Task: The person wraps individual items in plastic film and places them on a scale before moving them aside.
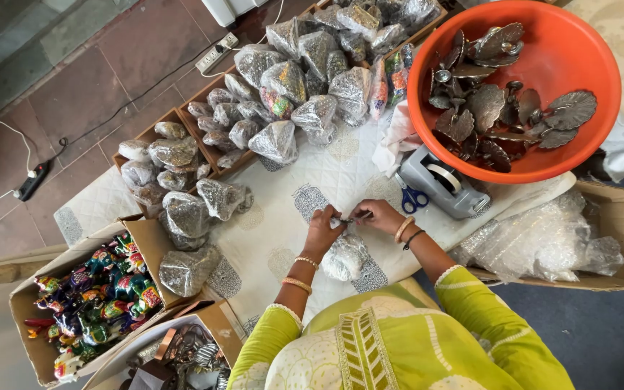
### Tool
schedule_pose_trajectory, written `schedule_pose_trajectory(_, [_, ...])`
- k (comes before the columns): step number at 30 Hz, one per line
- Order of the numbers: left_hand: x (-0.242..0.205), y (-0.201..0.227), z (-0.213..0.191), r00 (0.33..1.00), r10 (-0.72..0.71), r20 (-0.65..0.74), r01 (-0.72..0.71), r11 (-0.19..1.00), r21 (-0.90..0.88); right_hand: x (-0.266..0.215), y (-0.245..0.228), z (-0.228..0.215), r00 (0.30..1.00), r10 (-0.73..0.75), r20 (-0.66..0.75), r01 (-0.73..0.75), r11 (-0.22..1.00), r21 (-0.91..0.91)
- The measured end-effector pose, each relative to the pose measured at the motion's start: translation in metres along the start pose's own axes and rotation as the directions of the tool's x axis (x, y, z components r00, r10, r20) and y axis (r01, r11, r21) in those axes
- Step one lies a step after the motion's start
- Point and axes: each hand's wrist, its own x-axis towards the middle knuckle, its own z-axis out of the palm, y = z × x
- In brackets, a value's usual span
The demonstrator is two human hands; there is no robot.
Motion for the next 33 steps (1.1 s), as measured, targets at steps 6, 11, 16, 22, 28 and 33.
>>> schedule_pose_trajectory(6, [0.002,-0.011,0.004,1.000,-0.001,0.029,0.000,1.000,0.020,0.003,0.010,0.011,0.997,-0.021,-0.073,0.037,0.975,0.218])
schedule_pose_trajectory(11, [0.001,-0.015,0.006,0.999,0.016,0.038,-0.017,0.999,0.043,0.010,-0.010,0.011,0.995,0.097,-0.028,-0.088,0.971,0.223])
schedule_pose_trajectory(16, [0.002,-0.008,0.004,0.998,-0.039,0.047,0.035,0.997,0.074,0.021,0.014,0.017,0.991,0.128,0.025,-0.130,0.972,0.198])
schedule_pose_trajectory(22, [0.000,-0.005,0.002,0.995,-0.078,0.061,0.077,0.997,0.019,0.016,0.012,0.028,0.987,-0.031,-0.159,0.060,0.982,0.179])
schedule_pose_trajectory(28, [0.002,0.001,0.001,0.996,-0.083,0.030,0.082,0.996,0.041,-0.003,-0.053,0.016,0.986,0.129,-0.107,-0.145,0.977,-0.158])
schedule_pose_trajectory(33, [0.010,0.006,-0.023,0.972,0.018,0.236,-0.014,1.000,-0.016,0.000,-0.007,0.031,0.976,-0.184,-0.114,0.141,0.939,-0.313])
